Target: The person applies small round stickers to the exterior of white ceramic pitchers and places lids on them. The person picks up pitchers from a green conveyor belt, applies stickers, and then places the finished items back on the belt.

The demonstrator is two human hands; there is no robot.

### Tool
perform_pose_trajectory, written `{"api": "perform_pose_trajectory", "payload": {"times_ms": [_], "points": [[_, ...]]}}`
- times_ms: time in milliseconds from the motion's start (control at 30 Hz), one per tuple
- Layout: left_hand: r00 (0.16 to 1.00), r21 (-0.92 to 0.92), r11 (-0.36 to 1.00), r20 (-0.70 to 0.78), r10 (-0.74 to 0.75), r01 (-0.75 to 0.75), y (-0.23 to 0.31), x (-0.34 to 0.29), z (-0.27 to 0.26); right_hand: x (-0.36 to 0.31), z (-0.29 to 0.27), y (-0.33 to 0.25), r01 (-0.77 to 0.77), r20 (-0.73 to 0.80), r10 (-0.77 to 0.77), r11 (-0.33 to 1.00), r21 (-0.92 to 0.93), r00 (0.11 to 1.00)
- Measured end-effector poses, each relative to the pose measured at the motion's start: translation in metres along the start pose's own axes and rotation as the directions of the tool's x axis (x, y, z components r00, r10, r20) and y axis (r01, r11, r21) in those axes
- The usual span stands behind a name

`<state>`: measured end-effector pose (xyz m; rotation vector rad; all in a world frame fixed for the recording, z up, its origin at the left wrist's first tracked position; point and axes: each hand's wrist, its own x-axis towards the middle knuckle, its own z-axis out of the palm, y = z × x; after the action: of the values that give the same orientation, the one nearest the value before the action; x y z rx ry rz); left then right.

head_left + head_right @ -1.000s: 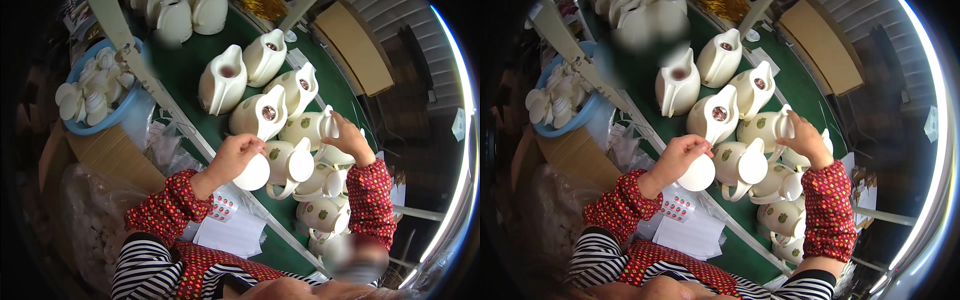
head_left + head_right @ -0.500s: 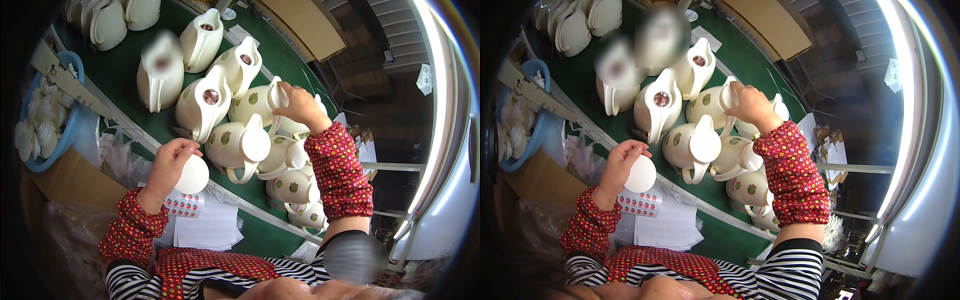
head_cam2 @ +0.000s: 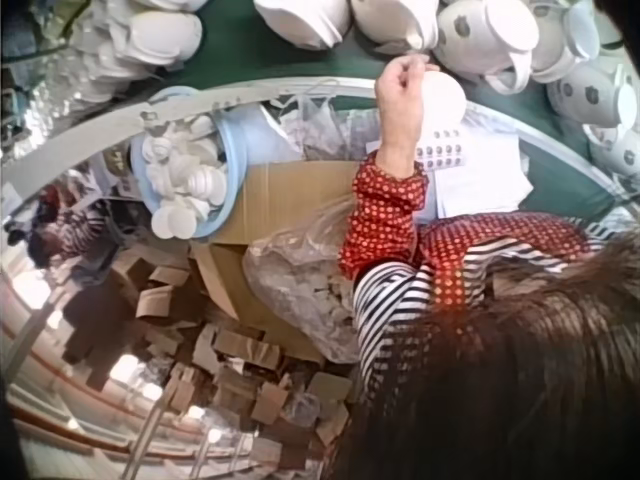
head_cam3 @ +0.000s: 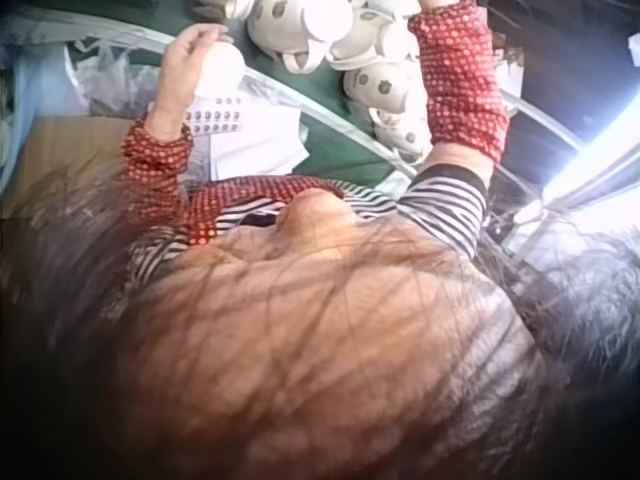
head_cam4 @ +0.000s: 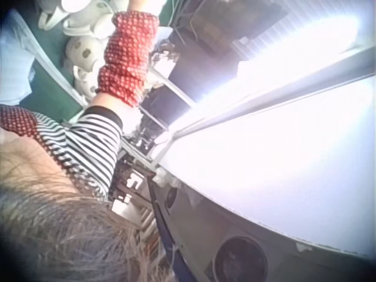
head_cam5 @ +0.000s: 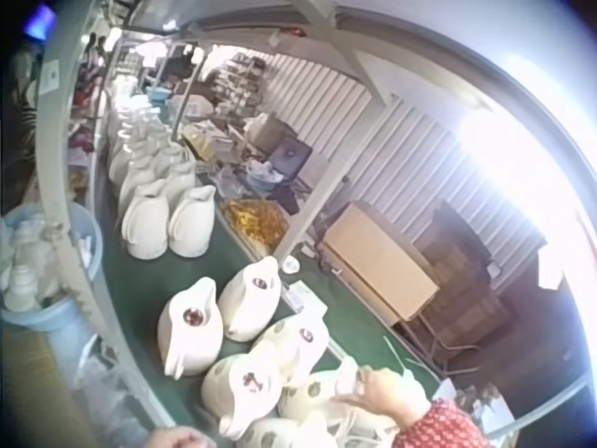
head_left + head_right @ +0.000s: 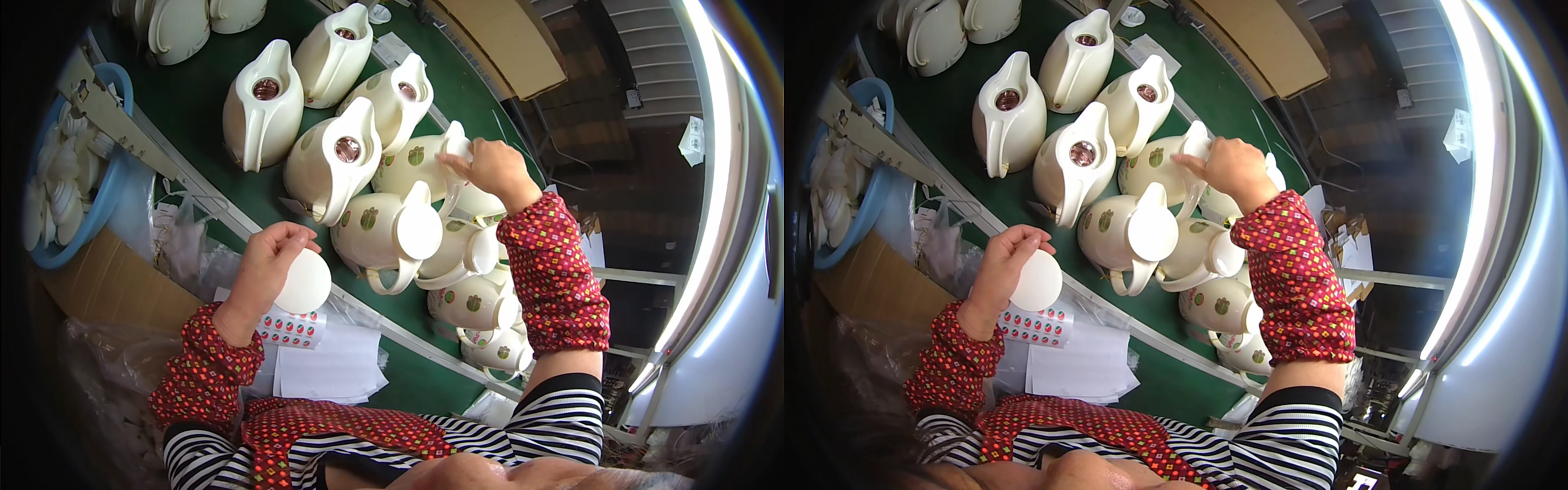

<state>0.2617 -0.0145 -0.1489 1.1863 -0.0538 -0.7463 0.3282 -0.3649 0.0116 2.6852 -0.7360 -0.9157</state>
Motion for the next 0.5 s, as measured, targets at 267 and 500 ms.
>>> {"api": "perform_pose_trajectory", "payload": {"times_ms": [267, 500], "points": [[1.000, -0.013, 1.000, -0.012, -0.027, 0.026, 0.003, -0.004, -0.007, -0.001, 0.019, 0.017, 0.113, -0.158, -0.102, 0.992, 0.060, 0.982], [0.998, -0.071, 0.996, -0.026, -0.050, 0.048, -0.005, -0.010, -0.016, -0.004, 0.040, 0.040, 0.426, -0.335, -0.434, 0.899, -0.101, 0.836]]}}
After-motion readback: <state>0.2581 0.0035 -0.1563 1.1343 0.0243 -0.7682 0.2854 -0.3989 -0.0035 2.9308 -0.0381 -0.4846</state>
